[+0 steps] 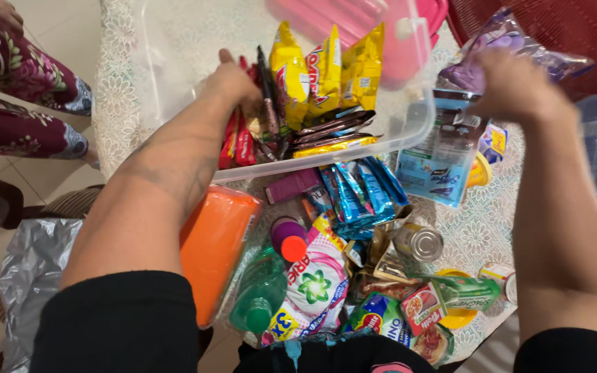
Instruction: The person organizes various household items on a table, including snacks, cleaning supplies, and canned goods. They place items into clear plastic containers, secure lids, and use scissors to cut open a package of laundry detergent pods.
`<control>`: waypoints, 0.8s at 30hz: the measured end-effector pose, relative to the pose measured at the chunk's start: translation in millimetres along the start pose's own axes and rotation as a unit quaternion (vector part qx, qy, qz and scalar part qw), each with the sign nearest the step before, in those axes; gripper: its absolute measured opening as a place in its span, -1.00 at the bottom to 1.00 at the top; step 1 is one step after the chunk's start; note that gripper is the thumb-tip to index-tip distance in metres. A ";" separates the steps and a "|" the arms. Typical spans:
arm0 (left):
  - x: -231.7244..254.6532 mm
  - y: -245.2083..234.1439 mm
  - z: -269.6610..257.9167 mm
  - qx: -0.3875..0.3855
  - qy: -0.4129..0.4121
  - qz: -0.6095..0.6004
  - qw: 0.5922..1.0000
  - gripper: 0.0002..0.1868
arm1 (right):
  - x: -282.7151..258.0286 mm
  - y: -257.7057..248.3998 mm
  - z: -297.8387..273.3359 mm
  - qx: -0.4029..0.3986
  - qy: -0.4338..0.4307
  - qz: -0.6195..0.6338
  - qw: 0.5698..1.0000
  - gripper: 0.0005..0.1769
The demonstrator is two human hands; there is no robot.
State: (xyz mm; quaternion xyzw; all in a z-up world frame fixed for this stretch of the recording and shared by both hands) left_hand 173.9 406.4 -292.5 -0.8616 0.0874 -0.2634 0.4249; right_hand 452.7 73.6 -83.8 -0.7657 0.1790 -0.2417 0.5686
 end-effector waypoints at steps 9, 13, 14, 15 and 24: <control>30.4 -71.9 -33.5 0.119 -0.009 0.140 0.983 0.11 | -288.3 -62.5 47.8 -0.072 -0.243 0.171 0.952 -0.73; 19.8 -58.9 -27.7 0.125 -0.042 0.158 0.979 0.05 | -360.3 20.7 100.5 -0.168 -0.247 -0.025 0.954 -0.60; 22.9 -53.1 -26.2 0.144 0.007 0.205 0.968 -0.07 | -369.1 25.8 105.7 -0.122 -0.252 0.019 0.960 -0.54; 25.2 -50.3 -25.3 0.165 0.058 0.250 0.952 -0.18 | -374.7 26.6 110.4 -0.073 -0.255 0.061 0.962 -0.46; 37.4 -74.6 -60.4 0.225 0.140 0.232 0.936 -0.26 | -384.7 68.4 114.2 0.160 -0.379 -0.172 0.895 -0.43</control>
Point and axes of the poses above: each hand's wrist, its own z-axis towards the middle knuckle, its own y-axis out of the palm, x = y × z, the point moved 9 cm from there along z, towards the middle knuckle, and after that the axes turned 2 degrees about x, right-handed, at the moved point
